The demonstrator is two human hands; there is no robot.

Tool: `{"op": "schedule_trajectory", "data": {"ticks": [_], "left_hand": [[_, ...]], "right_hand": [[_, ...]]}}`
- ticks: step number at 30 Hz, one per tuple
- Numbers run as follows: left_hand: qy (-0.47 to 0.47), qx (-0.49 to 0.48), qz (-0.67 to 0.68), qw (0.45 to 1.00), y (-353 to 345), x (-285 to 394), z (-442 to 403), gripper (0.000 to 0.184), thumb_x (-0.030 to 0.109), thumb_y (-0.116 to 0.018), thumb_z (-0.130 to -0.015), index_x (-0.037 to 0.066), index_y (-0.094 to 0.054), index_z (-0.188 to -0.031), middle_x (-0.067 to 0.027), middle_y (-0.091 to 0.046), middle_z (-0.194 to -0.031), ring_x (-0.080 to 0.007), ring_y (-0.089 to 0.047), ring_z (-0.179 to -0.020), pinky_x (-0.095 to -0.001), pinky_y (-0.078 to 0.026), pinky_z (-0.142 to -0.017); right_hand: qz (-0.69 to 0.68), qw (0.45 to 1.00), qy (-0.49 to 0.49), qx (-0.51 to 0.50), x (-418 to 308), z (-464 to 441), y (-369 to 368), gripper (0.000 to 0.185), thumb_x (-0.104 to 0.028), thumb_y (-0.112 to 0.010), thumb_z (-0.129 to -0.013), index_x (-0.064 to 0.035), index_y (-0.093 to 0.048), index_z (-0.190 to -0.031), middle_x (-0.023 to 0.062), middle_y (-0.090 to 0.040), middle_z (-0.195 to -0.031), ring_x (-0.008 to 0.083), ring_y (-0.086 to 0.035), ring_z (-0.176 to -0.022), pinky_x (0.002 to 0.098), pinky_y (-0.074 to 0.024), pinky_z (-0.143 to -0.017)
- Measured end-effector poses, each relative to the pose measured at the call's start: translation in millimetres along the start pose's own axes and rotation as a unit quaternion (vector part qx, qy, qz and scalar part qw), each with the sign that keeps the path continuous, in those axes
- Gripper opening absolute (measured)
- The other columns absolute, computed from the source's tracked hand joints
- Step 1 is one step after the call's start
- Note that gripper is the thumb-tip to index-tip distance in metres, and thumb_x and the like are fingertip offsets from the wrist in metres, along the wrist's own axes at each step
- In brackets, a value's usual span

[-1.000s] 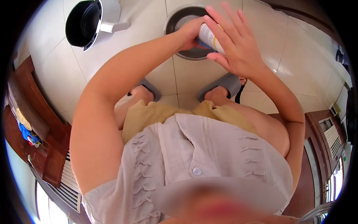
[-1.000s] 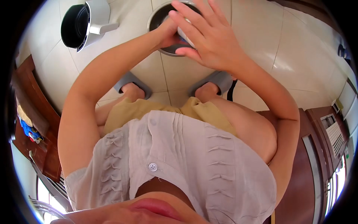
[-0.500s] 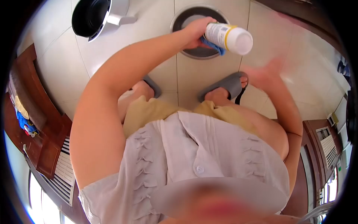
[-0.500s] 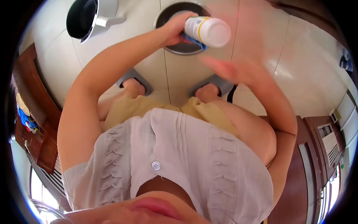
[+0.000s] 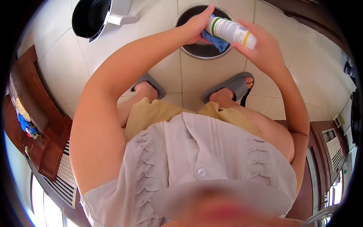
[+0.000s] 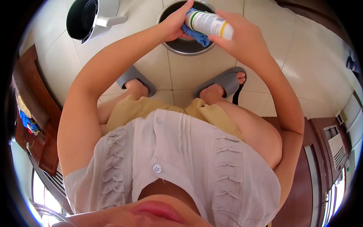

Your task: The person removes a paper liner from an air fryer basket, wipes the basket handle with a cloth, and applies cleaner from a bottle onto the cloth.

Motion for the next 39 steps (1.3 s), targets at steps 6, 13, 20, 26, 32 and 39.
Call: {"op": "schedule_trajectory", "data": {"ticks": [6, 13, 20, 26, 32, 39], "left_hand": [[0.052, -0.039, 0.026, 0.998, 12.2, -11.2, -19.9, 0.079, 0.080, -0.031, -0.097, 0.016, -0.054, -0.138, -0.0129, -0.064, -0.135, -0.0353, -0.058, -0.125, -0.0646, -0.044, -0.098], [0.043, -0.016, 0.007, 0.999, 6.2, -6.6, -5.2, 0.079, 0.078, -0.030, -0.098, 0.015, -0.054, -0.139, -0.0143, -0.061, -0.139, -0.0380, -0.057, -0.126, -0.0672, -0.040, -0.101], [0.052, -0.001, 0.021, 0.998, 11.8, -15.8, -14.0, 0.074, 0.073, -0.033, -0.100, 0.016, -0.052, -0.143, -0.0129, -0.056, -0.146, -0.0409, -0.053, -0.131, -0.0704, -0.037, -0.102], [0.060, 0.001, 0.049, 0.997, 14.0, -12.1, -17.4, 0.067, 0.069, -0.038, -0.101, 0.017, -0.053, -0.140, -0.0120, -0.059, -0.142, -0.0401, -0.055, -0.127, -0.0700, -0.038, -0.101], [0.063, -0.012, 0.035, 0.997, 15.3, -11.4, -23.4, 0.063, 0.067, -0.042, -0.101, 0.015, -0.058, -0.133, -0.0115, -0.065, -0.132, -0.0381, -0.062, -0.117, -0.0690, -0.041, -0.099], [0.040, -0.052, 0.065, 0.996, 11.2, -1.9, -26.5, 0.058, 0.060, -0.042, -0.104, 0.010, -0.065, -0.121, -0.0104, -0.072, -0.113, -0.0312, -0.069, -0.102, -0.0603, -0.051, -0.094]], "right_hand": [[-0.256, 0.954, -0.152, -0.038, 48.8, 6.7, 14.7, 0.054, -0.033, -0.081, -0.086, -0.0073, -0.067, -0.131, 0.0071, -0.072, -0.111, 0.0137, -0.067, -0.099, 0.0285, -0.0552, -0.081], [-0.327, 0.931, -0.160, -0.023, 64.3, 15.4, 25.1, 0.051, -0.027, -0.082, -0.086, -0.0076, -0.067, -0.131, 0.0042, -0.071, -0.112, 0.0115, -0.066, -0.095, 0.0269, -0.0550, -0.081], [-0.285, 0.953, -0.102, 0.006, 35.8, 20.7, 12.9, 0.050, -0.019, -0.083, -0.086, -0.0063, -0.065, -0.131, 0.0044, -0.070, -0.113, 0.0107, -0.066, -0.095, 0.0275, -0.0556, -0.083], [-0.253, 0.960, -0.117, 0.008, 62.4, 22.6, 6.7, 0.053, -0.021, -0.082, -0.086, -0.0065, -0.063, -0.134, 0.0049, -0.070, -0.113, 0.0115, -0.066, -0.096, 0.0275, -0.0559, -0.083], [-0.313, 0.934, -0.168, -0.020, 102.0, 25.0, -4.9, 0.058, -0.022, -0.083, -0.085, -0.0079, -0.062, -0.137, 0.0053, -0.067, -0.118, 0.0128, -0.065, -0.102, 0.0281, -0.0561, -0.084], [-0.284, 0.950, -0.098, -0.090, 93.0, 29.4, -23.0, 0.077, -0.020, -0.084, -0.080, -0.0065, -0.051, -0.148, 0.0108, -0.059, -0.135, 0.0197, -0.060, -0.117, 0.0324, -0.0528, -0.096]]}}
Point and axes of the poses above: each hand's wrist, its own z-axis away from the middle knuckle, its own y-axis out of the back of the hand, x = y × z, the point moved 7 cm from there along -z, towards the middle knuckle
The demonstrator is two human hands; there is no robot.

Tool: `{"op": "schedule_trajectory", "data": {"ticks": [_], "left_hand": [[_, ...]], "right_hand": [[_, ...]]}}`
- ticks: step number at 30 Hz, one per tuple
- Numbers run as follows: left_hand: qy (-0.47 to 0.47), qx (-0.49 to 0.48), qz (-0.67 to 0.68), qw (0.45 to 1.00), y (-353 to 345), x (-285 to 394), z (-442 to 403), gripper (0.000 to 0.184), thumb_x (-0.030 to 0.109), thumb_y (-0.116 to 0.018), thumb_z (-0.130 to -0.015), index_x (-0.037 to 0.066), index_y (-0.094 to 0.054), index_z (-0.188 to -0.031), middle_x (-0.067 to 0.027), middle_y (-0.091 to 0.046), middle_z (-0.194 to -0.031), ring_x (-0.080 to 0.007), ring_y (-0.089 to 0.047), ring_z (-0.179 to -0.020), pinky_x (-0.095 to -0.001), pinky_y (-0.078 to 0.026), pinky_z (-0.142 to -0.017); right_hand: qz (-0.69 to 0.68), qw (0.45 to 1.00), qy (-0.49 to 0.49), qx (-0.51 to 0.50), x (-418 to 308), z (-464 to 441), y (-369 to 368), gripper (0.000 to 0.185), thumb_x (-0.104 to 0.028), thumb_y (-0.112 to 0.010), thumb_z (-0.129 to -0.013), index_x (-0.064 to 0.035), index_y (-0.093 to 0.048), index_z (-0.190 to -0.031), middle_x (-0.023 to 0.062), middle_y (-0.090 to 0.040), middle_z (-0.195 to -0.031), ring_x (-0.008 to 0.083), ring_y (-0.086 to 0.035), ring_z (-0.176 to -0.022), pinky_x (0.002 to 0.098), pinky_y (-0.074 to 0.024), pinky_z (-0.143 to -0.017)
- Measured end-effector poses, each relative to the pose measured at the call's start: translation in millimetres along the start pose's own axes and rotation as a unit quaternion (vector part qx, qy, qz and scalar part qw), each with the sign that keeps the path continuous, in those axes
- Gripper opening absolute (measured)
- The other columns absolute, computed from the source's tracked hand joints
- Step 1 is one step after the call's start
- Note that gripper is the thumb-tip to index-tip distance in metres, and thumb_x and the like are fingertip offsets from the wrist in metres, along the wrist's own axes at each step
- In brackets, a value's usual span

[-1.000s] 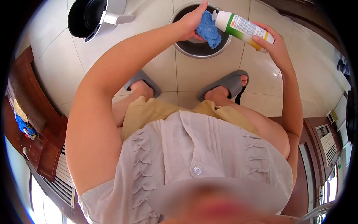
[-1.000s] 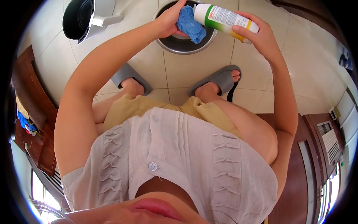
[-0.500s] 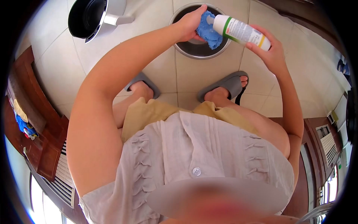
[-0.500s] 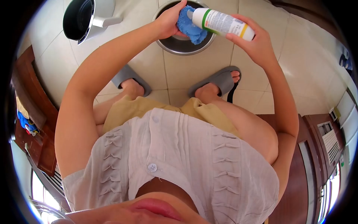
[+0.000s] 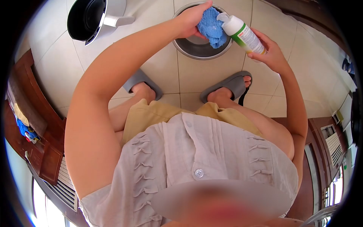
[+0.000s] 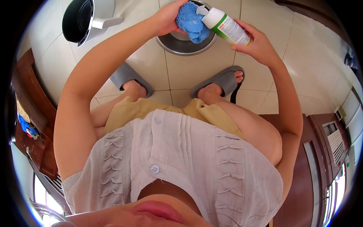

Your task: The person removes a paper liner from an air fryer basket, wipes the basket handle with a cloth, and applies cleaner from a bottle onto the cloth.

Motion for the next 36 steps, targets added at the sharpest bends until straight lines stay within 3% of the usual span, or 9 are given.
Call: {"op": "schedule_trajectory", "data": {"ticks": [6, 17, 20, 22, 26, 30, 31, 33, 36], "left_hand": [[-0.031, -0.072, -0.011, 0.997, -12.2, 11.4, 0.4, 0.054, 0.054, -0.041, -0.107, 0.007, -0.066, -0.115, -0.0092, -0.074, -0.107, -0.0241, -0.072, -0.096, -0.0421, -0.058, -0.088], [-0.007, -0.101, -0.016, 0.995, -31.5, 23.5, 20.3, 0.063, 0.057, -0.035, -0.107, 0.004, -0.066, -0.118, -0.0123, -0.074, -0.111, -0.0275, -0.072, -0.102, -0.0440, -0.057, -0.094], [0.005, -0.129, 0.003, 0.992, -39.2, 23.6, 24.4, 0.067, 0.058, -0.032, -0.107, 0.002, -0.065, -0.122, -0.0136, -0.074, -0.115, -0.0285, -0.071, -0.107, -0.0442, -0.055, -0.098], [0.003, -0.136, 0.008, 0.991, -40.2, 24.3, 24.6, 0.069, 0.059, -0.032, -0.107, 0.001, -0.065, -0.124, -0.0140, -0.073, -0.118, -0.0288, -0.070, -0.110, -0.0442, -0.054, -0.099], [0.007, -0.160, 0.000, 0.987, -34.4, 28.9, 30.2, 0.072, 0.062, -0.028, -0.107, 0.002, -0.060, -0.134, -0.0137, -0.069, -0.128, -0.0303, -0.067, -0.118, -0.0480, -0.052, -0.103], [0.000, -0.154, -0.032, 0.988, -38.7, 37.6, 44.9, 0.078, 0.065, -0.020, -0.106, 0.005, -0.055, -0.140, -0.0129, -0.064, -0.138, -0.0306, -0.063, -0.125, -0.0513, -0.051, -0.105], [-0.001, -0.151, -0.037, 0.988, -39.4, 40.4, 49.5, 0.078, 0.065, -0.020, -0.106, 0.005, -0.055, -0.140, -0.0129, -0.064, -0.138, -0.0306, -0.063, -0.125, -0.0513, -0.051, -0.105], [0.011, -0.155, 0.006, 0.988, -44.2, 45.2, 61.5, 0.057, 0.052, -0.045, -0.105, 0.003, -0.062, -0.129, -0.0143, -0.068, -0.125, -0.0338, -0.066, -0.114, -0.0470, -0.055, -0.094], [-0.017, -0.089, -0.048, 0.995, -48.9, 56.7, 85.3, 0.066, 0.063, -0.039, -0.104, 0.008, -0.056, -0.136, -0.0136, -0.064, -0.134, -0.0312, -0.064, -0.119, -0.0571, -0.051, -0.101]], "right_hand": [[0.162, 0.986, 0.036, 0.024, -19.4, -3.7, -6.7, 0.075, -0.008, -0.079, -0.077, -0.0030, -0.046, -0.144, 0.0152, -0.056, -0.132, 0.0308, -0.056, -0.124, 0.0391, -0.0452, -0.106], [0.215, 0.964, 0.091, 0.131, -17.1, -7.0, 3.5, 0.069, -0.007, -0.078, -0.076, -0.0058, -0.048, -0.138, 0.0174, -0.053, -0.131, 0.0360, -0.056, -0.121, 0.0414, -0.0467, -0.104], [0.178, 0.966, 0.076, 0.170, -2.3, -7.9, 5.4, 0.073, -0.010, -0.082, -0.080, -0.0029, -0.044, -0.141, 0.0136, -0.056, -0.135, 0.0281, -0.057, -0.125, 0.0389, -0.0447, -0.107], [0.023, 0.975, 0.069, 0.212, 16.3, -16.9, 14.1, 0.075, -0.016, -0.085, -0.081, -0.0017, -0.043, -0.142, 0.0113, -0.058, -0.135, 0.0241, -0.058, -0.124, 0.0378, -0.0458, -0.106], [0.077, 0.943, 0.121, 0.301, 20.8, -45.4, 45.6, 0.073, -0.020, -0.088, -0.080, -0.0006, -0.049, -0.138, 0.0105, -0.064, -0.131, 0.0206, -0.062, -0.121, 0.0351, -0.0487, -0.103], [-0.012, 0.941, 0.144, 0.305, 29.7, -73.4, 58.8, 0.070, -0.024, -0.092, -0.073, -0.0025, -0.057, -0.130, 0.0131, -0.069, -0.124, 0.0282, -0.067, -0.111, 0.0402, -0.0520, -0.097], [-0.010, 0.934, 0.148, 0.326, 33.2, -76.1, 59.8, 0.062, -0.023, -0.088, -0.079, -0.0020, -0.058, -0.129, 0.0115, -0.068, -0.124, 0.0257, -0.067, -0.110, 0.0394, -0.0522, -0.096], [-0.013, 0.924, 0.154, 0.349, 48.1, -87.7, 62.3, 0.054, -0.021, -0.083, -0.085, -0.0014, -0.058, -0.128, 0.0100, -0.068, -0.125, 0.0233, -0.067, -0.109, 0.0387, -0.0524, -0.095], [-0.045, 0.931, 0.105, 0.347, 100.5, -95.8, 71.3, 0.068, -0.020, -0.088, -0.080, 0.0002, -0.053, -0.136, 0.0099, -0.065, -0.129, 0.0195, -0.065, -0.115, 0.0327, -0.0514, -0.098]]}}
Point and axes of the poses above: each hand's wrist, its own z-axis away from the middle knuckle, its own y-axis out of the back of the hand, x = y × z, the point moved 7 cm from there along -z, towards the middle knuckle
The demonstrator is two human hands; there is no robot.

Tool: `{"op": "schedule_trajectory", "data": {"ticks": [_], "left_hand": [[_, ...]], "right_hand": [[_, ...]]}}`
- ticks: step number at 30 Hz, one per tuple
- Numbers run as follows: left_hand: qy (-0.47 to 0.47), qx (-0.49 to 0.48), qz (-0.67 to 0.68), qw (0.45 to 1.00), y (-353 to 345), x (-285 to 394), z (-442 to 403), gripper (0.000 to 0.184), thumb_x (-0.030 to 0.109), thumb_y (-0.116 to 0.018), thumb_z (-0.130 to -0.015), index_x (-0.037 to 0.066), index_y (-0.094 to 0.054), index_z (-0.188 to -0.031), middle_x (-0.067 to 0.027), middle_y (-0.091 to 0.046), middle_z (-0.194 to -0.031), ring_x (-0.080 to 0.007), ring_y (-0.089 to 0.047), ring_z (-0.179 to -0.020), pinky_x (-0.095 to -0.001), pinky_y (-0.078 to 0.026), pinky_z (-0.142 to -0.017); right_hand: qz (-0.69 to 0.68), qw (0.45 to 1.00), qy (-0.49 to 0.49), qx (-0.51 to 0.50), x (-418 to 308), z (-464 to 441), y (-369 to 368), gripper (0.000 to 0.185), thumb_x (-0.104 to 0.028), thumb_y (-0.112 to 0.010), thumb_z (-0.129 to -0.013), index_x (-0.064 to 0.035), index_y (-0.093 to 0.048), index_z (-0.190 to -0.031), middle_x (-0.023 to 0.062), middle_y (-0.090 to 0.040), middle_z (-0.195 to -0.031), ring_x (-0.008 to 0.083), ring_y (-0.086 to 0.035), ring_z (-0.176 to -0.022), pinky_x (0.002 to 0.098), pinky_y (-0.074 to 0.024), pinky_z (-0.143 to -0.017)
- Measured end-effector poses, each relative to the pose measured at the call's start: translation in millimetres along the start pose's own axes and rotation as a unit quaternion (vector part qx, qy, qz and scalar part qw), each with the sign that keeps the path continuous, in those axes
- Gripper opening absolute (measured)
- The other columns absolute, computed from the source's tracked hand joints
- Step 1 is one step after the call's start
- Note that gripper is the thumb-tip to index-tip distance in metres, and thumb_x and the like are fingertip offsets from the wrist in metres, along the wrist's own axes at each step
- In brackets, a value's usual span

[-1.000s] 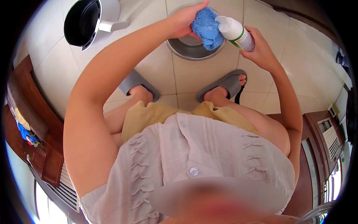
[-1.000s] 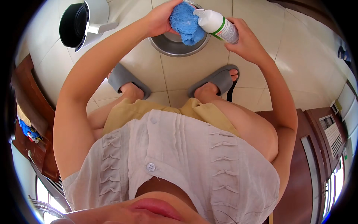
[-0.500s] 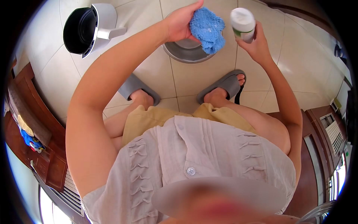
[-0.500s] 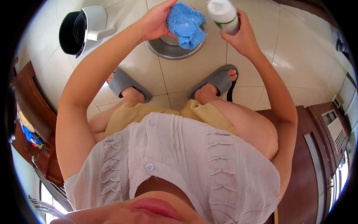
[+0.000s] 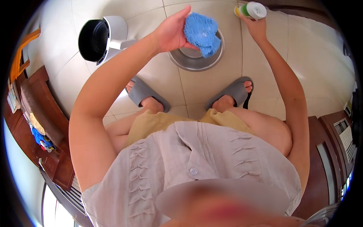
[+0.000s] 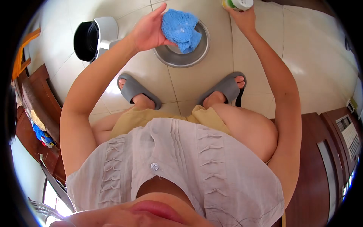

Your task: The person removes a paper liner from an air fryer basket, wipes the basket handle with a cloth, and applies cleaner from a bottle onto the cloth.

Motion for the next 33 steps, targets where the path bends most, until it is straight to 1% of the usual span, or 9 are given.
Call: {"op": "schedule_trajectory", "data": {"ticks": [4, 8, 10, 14, 17, 19, 23, 27, 33], "left_hand": [[0.027, 0.037, -0.011, 0.999, 4.1, -5.8, 5.9, 0.064, 0.059, -0.040, -0.106, 0.006, -0.053, -0.139, -0.0130, -0.063, -0.136, -0.0327, -0.063, -0.122, -0.0568, -0.051, -0.102], [0.035, 0.081, -0.034, 0.995, 6.3, -9.9, 22.9, 0.059, 0.055, -0.042, -0.107, 0.007, -0.053, -0.139, -0.0124, -0.063, -0.136, -0.0324, -0.062, -0.123, -0.0564, -0.052, -0.102], [0.008, 0.093, -0.021, 0.995, 0.0, -8.1, 32.6, 0.057, 0.053, -0.041, -0.107, 0.008, -0.053, -0.139, -0.0121, -0.063, -0.136, -0.0323, -0.063, -0.123, -0.0566, -0.052, -0.102], [-0.052, 0.072, 0.045, 0.995, -16.2, -8.6, 38.6, 0.048, 0.049, -0.038, -0.110, 0.011, -0.055, -0.135, -0.0100, -0.062, -0.133, -0.0298, -0.063, -0.121, -0.0562, -0.052, -0.100], [-0.077, 0.056, 0.053, 0.994, -25.1, -1.6, 38.2, 0.043, 0.046, -0.036, -0.111, 0.014, -0.055, -0.130, -0.0077, -0.062, -0.129, -0.0258, -0.064, -0.118, -0.0531, -0.054, -0.096], [-0.106, 0.026, 0.051, 0.993, -29.5, 3.9, 36.4, 0.043, 0.046, -0.034, -0.111, 0.014, -0.053, -0.132, -0.0074, -0.062, -0.129, -0.0246, -0.063, -0.116, -0.0510, -0.053, -0.094], [-0.146, 0.062, 0.041, 0.986, -28.6, 16.4, 48.0, 0.049, 0.048, -0.029, -0.112, 0.012, -0.052, -0.138, -0.0073, -0.057, -0.138, -0.0262, -0.058, -0.124, -0.0512, -0.049, -0.102], [-0.123, 0.114, -0.142, 0.975, -13.1, 12.8, 51.1, 0.057, 0.057, -0.036, -0.108, 0.016, -0.046, -0.147, -0.0061, -0.055, -0.140, -0.0209, -0.056, -0.123, -0.0437, -0.045, -0.103], [-0.195, 0.210, -0.343, 0.894, 25.4, 22.1, 99.4, 0.076, 0.066, -0.048, -0.100, 0.013, -0.041, -0.153, -0.0089, -0.045, -0.150, -0.0207, -0.050, -0.131, -0.0405, -0.043, -0.105]], "right_hand": [[-0.039, 0.999, -0.011, 0.021, 24.9, -1.5, -7.7, 0.080, -0.025, -0.088, -0.080, 0.0001, -0.046, -0.142, 0.0151, -0.058, -0.141, 0.0225, -0.061, -0.123, 0.0378, -0.0500, -0.100], [0.075, 0.983, -0.061, 0.155, 10.3, 38.8, 9.2, 0.064, -0.027, -0.082, -0.087, 0.0010, -0.052, -0.137, 0.0109, -0.064, -0.127, 0.0194, -0.065, -0.106, 0.0337, -0.0524, -0.092], [-0.017, 0.974, -0.189, 0.127, 15.8, 76.7, 6.4, 0.054, -0.023, -0.074, -0.095, -0.0021, -0.051, -0.139, 0.0073, -0.066, -0.119, 0.0163, -0.064, -0.101, 0.0323, -0.0523, -0.089], [-0.160, 0.961, -0.177, -0.142, -100.7, 107.2, -42.9, 0.044, -0.029, -0.054, -0.107, -0.0041, -0.050, -0.143, 0.0051, -0.065, -0.124, 0.0152, -0.064, -0.107, 0.0325, -0.0522, -0.090], [-0.346, 0.880, -0.253, -0.206, -163.8, 100.3, -70.7, 0.049, -0.038, -0.048, -0.109, -0.0061, -0.048, -0.147, 0.0056, -0.063, -0.131, 0.0164, -0.063, -0.115, 0.0341, -0.0527, -0.093], [-0.484, 0.746, -0.350, -0.294, -188.1, 102.0, -90.2, 0.054, -0.042, -0.041, -0.110, -0.0070, -0.043, -0.152, 0.0076, -0.059, -0.139, 0.0195, -0.062, -0.119, 0.0384, -0.0532, -0.097], [-0.469, 0.755, -0.326, -0.322, -196.5, 90.4, -99.9, 0.048, -0.037, -0.048, -0.109, -0.0080, -0.047, -0.148, 0.0070, -0.062, -0.133, 0.0193, -0.065, -0.116, 0.0385, -0.0558, -0.093], [-0.387, 0.803, -0.342, -0.299, -183.8, 87.6, -105.6, 0.041, -0.023, -0.065, -0.102, -0.0036, -0.054, -0.136, 0.0069, -0.066, -0.124, 0.0167, -0.068, -0.104, 0.0357, -0.0595, -0.083], [-0.370, 0.812, -0.337, -0.301, -197.8, 83.7, -102.3, 0.037, -0.022, -0.064, -0.102, -0.0031, -0.056, -0.133, 0.0071, -0.067, -0.118, 0.0161, -0.068, -0.100, 0.0357, -0.0598, -0.079]]}}
Point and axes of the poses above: each hand's wrist, its own z-axis away from the middle knuckle, its own y-axis out of the back of the hand, x = y × z, the point moved 7 cm from there along -z, towards the middle knuckle
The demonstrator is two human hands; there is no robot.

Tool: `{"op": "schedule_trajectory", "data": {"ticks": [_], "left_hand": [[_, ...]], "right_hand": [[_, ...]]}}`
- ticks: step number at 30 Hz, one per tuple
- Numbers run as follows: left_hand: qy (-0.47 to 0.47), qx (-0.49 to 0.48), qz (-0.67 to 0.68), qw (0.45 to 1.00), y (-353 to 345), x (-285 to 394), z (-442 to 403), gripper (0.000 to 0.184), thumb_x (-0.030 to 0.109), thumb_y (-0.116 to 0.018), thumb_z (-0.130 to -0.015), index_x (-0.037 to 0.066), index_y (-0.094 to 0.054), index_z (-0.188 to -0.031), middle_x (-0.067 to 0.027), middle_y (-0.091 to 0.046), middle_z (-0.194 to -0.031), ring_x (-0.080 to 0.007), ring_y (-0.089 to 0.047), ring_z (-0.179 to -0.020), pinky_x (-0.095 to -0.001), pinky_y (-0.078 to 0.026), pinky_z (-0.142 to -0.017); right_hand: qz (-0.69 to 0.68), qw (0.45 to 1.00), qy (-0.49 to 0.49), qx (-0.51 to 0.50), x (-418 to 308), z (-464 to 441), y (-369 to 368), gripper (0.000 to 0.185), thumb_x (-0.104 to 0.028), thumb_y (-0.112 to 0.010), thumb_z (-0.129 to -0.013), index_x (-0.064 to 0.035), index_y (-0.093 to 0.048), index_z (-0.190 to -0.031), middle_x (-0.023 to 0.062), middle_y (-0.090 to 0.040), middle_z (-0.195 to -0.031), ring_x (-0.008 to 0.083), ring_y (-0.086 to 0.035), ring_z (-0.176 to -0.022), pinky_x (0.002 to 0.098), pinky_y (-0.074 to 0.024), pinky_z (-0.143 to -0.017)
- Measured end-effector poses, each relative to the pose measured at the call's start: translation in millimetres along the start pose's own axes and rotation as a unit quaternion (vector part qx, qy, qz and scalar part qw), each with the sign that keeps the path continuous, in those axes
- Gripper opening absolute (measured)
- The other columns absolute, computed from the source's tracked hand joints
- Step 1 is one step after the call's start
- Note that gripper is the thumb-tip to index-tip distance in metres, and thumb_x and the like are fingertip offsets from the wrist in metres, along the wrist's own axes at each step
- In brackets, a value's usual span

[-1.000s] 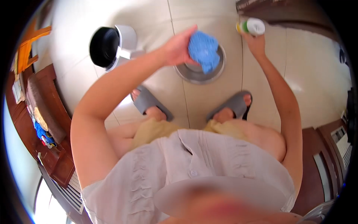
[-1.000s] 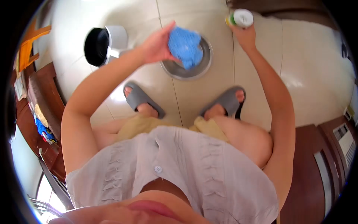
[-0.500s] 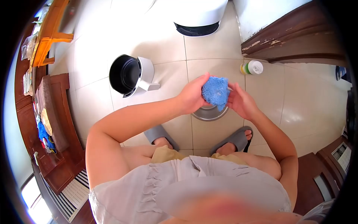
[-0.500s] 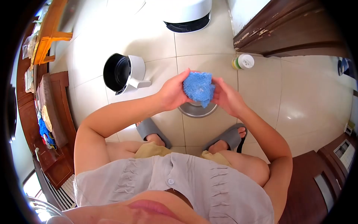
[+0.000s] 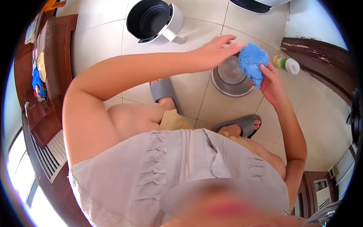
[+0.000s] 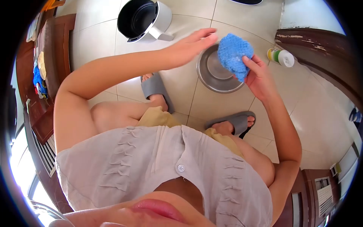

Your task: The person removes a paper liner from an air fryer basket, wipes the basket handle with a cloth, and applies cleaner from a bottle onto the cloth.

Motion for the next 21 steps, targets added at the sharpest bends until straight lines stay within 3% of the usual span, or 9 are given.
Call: {"op": "schedule_trajectory", "data": {"ticks": [2, 4, 6, 8, 11, 12, 14, 21], "left_hand": [[0.062, 0.004, -0.063, 0.996, 30.3, -22.0, 22.2, 0.075, 0.060, -0.057, -0.098, 0.011, -0.041, -0.153, -0.0111, -0.049, -0.148, -0.0214, -0.051, -0.131, -0.0382, -0.045, -0.105], [0.115, 0.023, -0.093, 0.989, 64.9, -63.8, 42.6, 0.076, 0.051, -0.069, -0.093, 0.007, -0.044, -0.149, -0.0164, -0.052, -0.141, -0.0260, -0.055, -0.124, -0.0388, -0.052, -0.095], [0.131, 0.074, -0.115, 0.982, 99.1, -107.7, 57.5, 0.061, 0.038, -0.071, -0.095, 0.009, -0.050, -0.144, -0.0091, -0.061, -0.132, -0.0200, -0.059, -0.119, -0.0348, -0.049, -0.098], [0.059, 0.156, -0.239, 0.957, 135.1, -126.7, 64.3, 0.052, 0.027, -0.075, -0.092, 0.008, -0.055, -0.136, -0.0088, -0.063, -0.120, -0.0213, -0.062, -0.108, -0.0348, -0.051, -0.092], [-0.188, 0.292, -0.418, 0.839, 168.7, -114.7, 78.3, 0.040, 0.008, -0.077, -0.085, 0.007, -0.063, -0.122, -0.0107, -0.061, -0.106, -0.0278, -0.059, -0.096, -0.0390, -0.050, -0.085], [-0.224, 0.319, -0.476, 0.788, 175.3, -110.1, 81.6, 0.040, 0.010, -0.079, -0.084, 0.007, -0.063, -0.121, -0.0099, -0.061, -0.109, -0.0290, -0.058, -0.097, -0.0396, -0.049, -0.087], [-0.236, 0.360, -0.509, 0.745, 185.9, -106.7, 82.5, 0.044, 0.014, -0.083, -0.082, 0.007, -0.064, -0.121, -0.0088, -0.062, -0.110, -0.0293, -0.058, -0.099, -0.0398, -0.048, -0.088], [-0.257, 0.383, -0.567, 0.682, 191.4, -110.8, 59.5, 0.042, 0.029, -0.087, -0.077, 0.010, -0.071, -0.111, -0.0022, -0.065, -0.107, -0.0260, -0.058, -0.100, -0.0393, -0.048, -0.084]], "right_hand": [[0.006, 1.000, -0.008, 0.007, -5.5, -4.7, 4.0, 0.037, -0.022, -0.063, -0.102, -0.0031, -0.056, -0.133, 0.0071, -0.067, -0.118, 0.0162, -0.068, -0.099, 0.0353, -0.0595, -0.080], [0.015, 1.000, -0.012, 0.012, -10.7, -12.2, 2.1, 0.038, -0.023, -0.063, -0.102, -0.0031, -0.056, -0.133, 0.0071, -0.067, -0.118, 0.0162, -0.068, -0.099, 0.0349, -0.0592, -0.080], [0.034, 0.999, -0.032, 0.018, -15.1, -20.5, -2.0, 0.040, -0.027, -0.062, -0.103, -0.0030, -0.056, -0.134, 0.0069, -0.066, -0.120, 0.0169, -0.067, -0.103, 0.0371, -0.0575, -0.087], [0.048, 0.997, -0.056, -0.002, -18.4, -31.5, -10.9, 0.041, -0.030, -0.062, -0.103, -0.0030, -0.055, -0.134, 0.0064, -0.066, -0.121, 0.0169, -0.066, -0.105, 0.0382, -0.0560, -0.090], [0.062, 0.993, -0.088, -0.043, -21.9, -53.1, -41.7, 0.046, -0.034, -0.057, -0.105, -0.0039, -0.051, -0.139, 0.0069, -0.063, -0.129, 0.0173, -0.063, -0.114, 0.0400, -0.0513, -0.099], [0.064, 0.991, -0.099, -0.066, -19.0, -61.3, -57.1, 0.050, -0.037, -0.054, -0.107, -0.0049, -0.047, -0.144, 0.0077, -0.060, -0.136, 0.0176, -0.060, -0.121, 0.0408, -0.0481, -0.104], [0.047, 0.991, -0.096, -0.075, -11.0, -83.3, -83.0, 0.051, -0.036, -0.054, -0.106, -0.0048, -0.045, -0.146, 0.0082, -0.058, -0.139, 0.0191, -0.058, -0.125, 0.0418, -0.0465, -0.106], [-0.122, 0.987, -0.089, -0.055, 43.3, -161.9, -123.1, 0.049, -0.029, -0.052, -0.107, -0.0049, -0.042, -0.148, 0.0098, -0.052, -0.146, 0.0255, -0.051, -0.133, 0.0454, -0.0419, -0.113]]}}
Point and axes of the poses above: each hand's wrist, its own z-axis away from the middle knuckle, its own y-axis out of the back of the hand, x = y × z, the point moved 7 cm from there along -z, towards the middle knuckle
